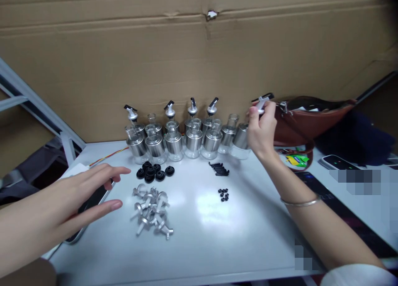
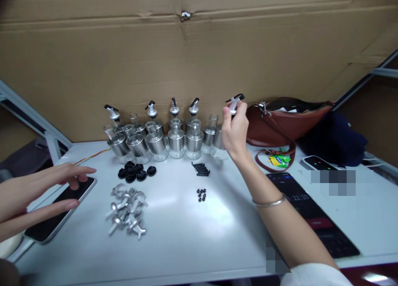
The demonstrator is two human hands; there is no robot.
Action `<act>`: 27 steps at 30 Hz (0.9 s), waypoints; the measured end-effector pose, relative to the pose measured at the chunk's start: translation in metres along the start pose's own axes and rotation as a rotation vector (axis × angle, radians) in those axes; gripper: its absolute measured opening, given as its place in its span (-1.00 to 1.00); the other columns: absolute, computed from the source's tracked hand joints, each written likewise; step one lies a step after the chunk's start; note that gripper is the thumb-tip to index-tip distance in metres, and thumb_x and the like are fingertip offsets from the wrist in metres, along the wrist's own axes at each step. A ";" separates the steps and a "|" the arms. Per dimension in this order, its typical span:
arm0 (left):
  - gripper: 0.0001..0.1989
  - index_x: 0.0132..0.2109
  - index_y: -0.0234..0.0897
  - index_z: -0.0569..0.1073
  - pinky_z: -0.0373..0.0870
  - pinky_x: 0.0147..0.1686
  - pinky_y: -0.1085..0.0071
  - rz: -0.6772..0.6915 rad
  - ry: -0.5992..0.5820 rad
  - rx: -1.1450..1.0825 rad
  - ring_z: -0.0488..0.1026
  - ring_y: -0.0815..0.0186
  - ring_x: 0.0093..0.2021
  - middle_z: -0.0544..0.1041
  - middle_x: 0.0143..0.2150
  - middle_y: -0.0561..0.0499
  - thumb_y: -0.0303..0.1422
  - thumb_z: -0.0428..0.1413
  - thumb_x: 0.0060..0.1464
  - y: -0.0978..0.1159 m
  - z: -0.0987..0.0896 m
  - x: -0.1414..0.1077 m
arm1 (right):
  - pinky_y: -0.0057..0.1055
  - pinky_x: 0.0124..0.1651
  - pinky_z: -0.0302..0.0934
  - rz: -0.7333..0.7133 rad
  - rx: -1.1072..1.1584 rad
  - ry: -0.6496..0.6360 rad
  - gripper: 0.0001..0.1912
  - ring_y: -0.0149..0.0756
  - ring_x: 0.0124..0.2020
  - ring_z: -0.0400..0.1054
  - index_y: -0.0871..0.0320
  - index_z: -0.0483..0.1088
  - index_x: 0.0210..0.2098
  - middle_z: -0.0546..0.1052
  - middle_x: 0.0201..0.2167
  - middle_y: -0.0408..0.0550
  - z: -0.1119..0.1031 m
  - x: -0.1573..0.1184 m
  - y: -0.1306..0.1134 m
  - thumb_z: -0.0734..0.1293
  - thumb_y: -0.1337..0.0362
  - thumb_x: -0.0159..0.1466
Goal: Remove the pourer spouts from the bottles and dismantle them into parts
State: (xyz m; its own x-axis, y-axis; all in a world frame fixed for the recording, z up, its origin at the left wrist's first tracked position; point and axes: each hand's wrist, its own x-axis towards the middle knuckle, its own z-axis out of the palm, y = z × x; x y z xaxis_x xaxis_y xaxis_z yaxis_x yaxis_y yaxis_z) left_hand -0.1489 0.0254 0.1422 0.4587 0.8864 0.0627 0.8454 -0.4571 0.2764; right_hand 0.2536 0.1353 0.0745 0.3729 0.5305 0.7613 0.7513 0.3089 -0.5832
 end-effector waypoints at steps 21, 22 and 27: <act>-0.17 0.20 -0.17 0.16 0.17 0.24 0.09 -0.183 -0.082 -1.420 0.22 0.00 0.25 0.29 0.25 -0.14 -0.35 0.34 -0.22 0.133 0.167 0.029 | -0.38 -0.31 0.22 0.350 0.908 -0.871 -0.81 -0.37 -0.39 0.25 0.07 0.21 -0.20 0.35 -0.39 -0.16 -0.048 -0.097 -0.116 0.14 0.10 0.38; -0.27 0.14 -0.20 0.24 0.26 0.18 0.11 -0.191 -0.126 -1.401 0.32 0.00 0.17 0.40 0.15 -0.13 -0.37 0.32 -0.21 0.136 0.165 0.029 | -0.38 -0.30 0.21 0.356 0.854 -0.943 -0.81 -0.37 -0.38 0.23 0.10 0.22 -0.23 0.34 -0.38 -0.14 -0.051 -0.097 -0.121 0.15 0.11 0.37; -0.61 -0.11 -0.23 0.44 0.51 -0.21 0.26 -0.208 -0.203 -1.280 0.51 0.08 -0.22 0.56 -0.27 -0.02 -0.38 0.22 -0.19 0.143 0.180 0.020 | -0.47 -0.36 0.16 0.483 0.787 -1.171 -0.95 -0.44 -0.41 0.17 0.12 0.21 -0.32 0.31 -0.41 -0.20 -0.061 -0.085 -0.133 0.19 0.29 0.29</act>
State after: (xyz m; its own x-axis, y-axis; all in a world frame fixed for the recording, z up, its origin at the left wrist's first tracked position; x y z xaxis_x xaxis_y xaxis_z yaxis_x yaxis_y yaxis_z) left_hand 0.0300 -0.0358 0.0105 0.4803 0.8529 -0.2045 0.0992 0.1788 0.9789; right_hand 0.1550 0.0007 0.1046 -0.4306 0.9022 0.0237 0.0642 0.0568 -0.9963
